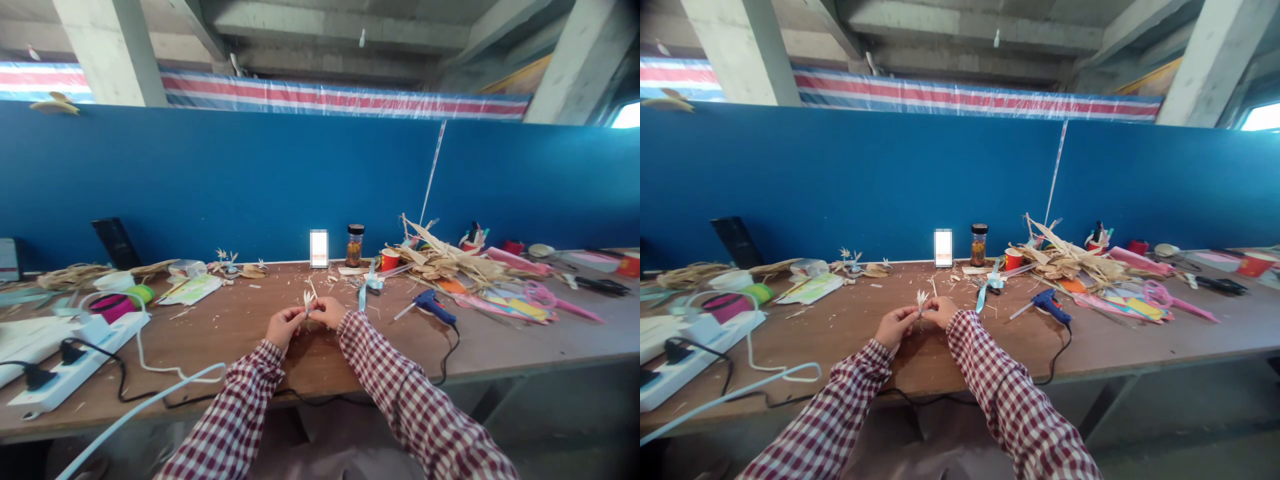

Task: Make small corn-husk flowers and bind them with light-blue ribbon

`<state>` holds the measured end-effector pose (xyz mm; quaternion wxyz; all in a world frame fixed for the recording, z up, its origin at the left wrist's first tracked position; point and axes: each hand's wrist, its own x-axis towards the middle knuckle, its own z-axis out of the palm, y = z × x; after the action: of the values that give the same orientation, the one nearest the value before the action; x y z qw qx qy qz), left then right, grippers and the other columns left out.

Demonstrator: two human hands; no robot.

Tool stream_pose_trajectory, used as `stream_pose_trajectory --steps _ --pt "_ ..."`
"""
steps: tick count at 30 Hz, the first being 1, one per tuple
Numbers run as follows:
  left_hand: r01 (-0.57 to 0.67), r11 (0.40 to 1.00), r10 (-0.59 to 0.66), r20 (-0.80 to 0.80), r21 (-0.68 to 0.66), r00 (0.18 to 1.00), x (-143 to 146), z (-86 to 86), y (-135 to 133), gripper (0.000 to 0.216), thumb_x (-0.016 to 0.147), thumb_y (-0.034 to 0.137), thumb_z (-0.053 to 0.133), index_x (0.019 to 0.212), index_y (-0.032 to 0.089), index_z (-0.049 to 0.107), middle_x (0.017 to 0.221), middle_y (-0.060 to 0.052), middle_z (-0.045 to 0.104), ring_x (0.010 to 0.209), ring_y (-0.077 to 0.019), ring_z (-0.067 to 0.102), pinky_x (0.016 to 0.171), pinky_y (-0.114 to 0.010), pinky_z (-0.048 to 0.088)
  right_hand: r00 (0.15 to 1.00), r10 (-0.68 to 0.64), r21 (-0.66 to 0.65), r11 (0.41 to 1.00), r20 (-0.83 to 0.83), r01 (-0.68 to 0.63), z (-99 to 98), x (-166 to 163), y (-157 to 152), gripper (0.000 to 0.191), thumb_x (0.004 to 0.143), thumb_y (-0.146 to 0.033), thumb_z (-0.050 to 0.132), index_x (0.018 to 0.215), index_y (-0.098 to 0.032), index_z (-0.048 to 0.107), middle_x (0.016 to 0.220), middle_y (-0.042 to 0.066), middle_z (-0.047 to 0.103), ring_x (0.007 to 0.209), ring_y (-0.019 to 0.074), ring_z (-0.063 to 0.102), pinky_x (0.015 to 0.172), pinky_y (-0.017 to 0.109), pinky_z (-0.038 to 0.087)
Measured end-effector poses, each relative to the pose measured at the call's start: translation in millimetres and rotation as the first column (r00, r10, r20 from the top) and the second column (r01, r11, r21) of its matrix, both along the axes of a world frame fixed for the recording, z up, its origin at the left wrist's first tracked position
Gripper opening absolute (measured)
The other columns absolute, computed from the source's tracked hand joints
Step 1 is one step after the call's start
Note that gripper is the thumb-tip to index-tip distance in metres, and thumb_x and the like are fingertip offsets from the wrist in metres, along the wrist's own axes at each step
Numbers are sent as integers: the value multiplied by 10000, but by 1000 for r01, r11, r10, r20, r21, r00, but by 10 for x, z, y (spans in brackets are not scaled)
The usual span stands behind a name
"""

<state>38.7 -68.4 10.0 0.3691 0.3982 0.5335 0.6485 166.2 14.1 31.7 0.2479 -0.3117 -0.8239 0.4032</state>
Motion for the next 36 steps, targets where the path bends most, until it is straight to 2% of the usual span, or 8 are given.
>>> stream_pose_trajectory --steps 4,9,19,27,36 --pt "-21 1000 21 -30 -8 999 -15 -47 32 449 563 397 675 868 68 662 396 48 491 345 -53 371 370 -190 292 1000 -19 29 999 -21 19 -21 -28 -24 197 696 -303 583 775 -127 618 527 -35 512 469 70 433 483 194 342" --pt "-58 998 57 -82 -6 995 -11 -75 50 387 595 401 643 803 76 677 371 54 466 346 -60 374 372 -190 287 998 -57 33 998 -28 58 -28 -48 -38 211 689 -317 580 753 -119 620 504 -33 499 470 78 430 471 194 321" --pt "-115 993 113 -170 -4 979 -1 -66 27 340 629 368 612 802 84 683 371 50 479 344 -69 389 369 -188 293 987 -147 62 987 -62 151 -53 -117 -128 165 677 -267 544 710 -124 619 563 -13 523 529 85 427 491 185 323" --pt "-135 991 131 -240 -2 962 44 -21 7 269 634 319 605 748 88 683 397 37 514 350 -72 411 374 -186 318 986 -164 81 983 -31 166 -57 -103 -139 183 668 -276 549 700 -119 639 584 9 564 545 96 454 498 189 330" --pt "-120 993 112 -279 -12 954 42 -24 2 297 649 323 592 811 91 683 428 17 564 374 -93 472 401 -197 372 977 -213 109 970 -29 215 -50 -94 -170 177 675 -277 543 693 -125 630 577 8 566 536 96 463 490 188 329"
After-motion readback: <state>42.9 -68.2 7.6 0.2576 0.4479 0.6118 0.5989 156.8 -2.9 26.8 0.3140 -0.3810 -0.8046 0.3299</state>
